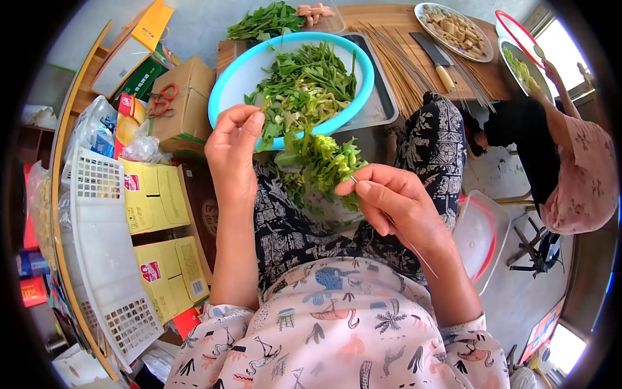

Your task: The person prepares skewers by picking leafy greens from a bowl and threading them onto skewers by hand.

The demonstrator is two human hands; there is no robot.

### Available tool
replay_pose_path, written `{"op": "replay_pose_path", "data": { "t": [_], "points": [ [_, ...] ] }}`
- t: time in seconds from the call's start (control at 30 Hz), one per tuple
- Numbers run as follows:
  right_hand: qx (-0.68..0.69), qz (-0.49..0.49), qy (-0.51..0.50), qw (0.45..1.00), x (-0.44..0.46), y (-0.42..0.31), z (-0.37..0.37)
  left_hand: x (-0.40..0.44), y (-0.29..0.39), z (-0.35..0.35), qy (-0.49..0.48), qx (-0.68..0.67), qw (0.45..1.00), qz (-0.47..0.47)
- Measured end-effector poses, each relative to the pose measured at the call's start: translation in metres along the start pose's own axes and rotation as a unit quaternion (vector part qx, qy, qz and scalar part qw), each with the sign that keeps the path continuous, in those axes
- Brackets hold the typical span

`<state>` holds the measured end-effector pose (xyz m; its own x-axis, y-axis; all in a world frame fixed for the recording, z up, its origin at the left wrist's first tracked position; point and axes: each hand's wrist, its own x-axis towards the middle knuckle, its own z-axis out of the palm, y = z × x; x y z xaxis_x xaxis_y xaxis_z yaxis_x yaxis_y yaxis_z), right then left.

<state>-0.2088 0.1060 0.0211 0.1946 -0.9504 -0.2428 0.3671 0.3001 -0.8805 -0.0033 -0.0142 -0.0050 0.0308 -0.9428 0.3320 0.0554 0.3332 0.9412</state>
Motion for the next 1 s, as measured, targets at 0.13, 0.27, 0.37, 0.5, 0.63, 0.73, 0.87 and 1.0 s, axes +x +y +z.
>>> {"op": "replay_pose_path", "data": {
  "t": [0.13,0.27,0.37,0.5,0.63,0.73,0.87,1.0],
  "points": [
    [0.001,-0.003,-0.019,1.000,0.000,0.000,0.004,-0.003,0.013,0.005,-0.005,-0.082,0.997,0.008],
    [-0.002,0.001,-0.020,1.000,0.002,0.000,0.008,-0.009,0.018,0.005,-0.033,-0.232,0.960,-0.151],
    [-0.001,-0.001,-0.018,1.000,0.002,0.001,0.009,-0.010,0.010,0.005,-0.036,-0.305,0.928,-0.213],
    [0.000,0.003,-0.017,1.000,0.002,0.002,0.009,-0.009,0.009,0.004,-0.048,-0.340,0.908,-0.240],
    [0.001,0.008,-0.018,1.000,0.002,0.003,0.008,-0.008,0.011,0.004,-0.063,-0.368,0.890,-0.262],
    [-0.003,0.013,-0.020,1.000,0.002,0.002,0.009,-0.008,0.010,0.004,-0.071,-0.377,0.884,-0.268],
    [-0.007,0.018,-0.019,1.000,0.002,0.002,0.009,-0.007,0.009,0.003,-0.068,-0.381,0.880,-0.275],
    [-0.006,0.015,-0.022,1.000,0.001,0.003,0.010,-0.007,0.007,0.002,-0.071,-0.385,0.878,-0.276]
  ]
}}
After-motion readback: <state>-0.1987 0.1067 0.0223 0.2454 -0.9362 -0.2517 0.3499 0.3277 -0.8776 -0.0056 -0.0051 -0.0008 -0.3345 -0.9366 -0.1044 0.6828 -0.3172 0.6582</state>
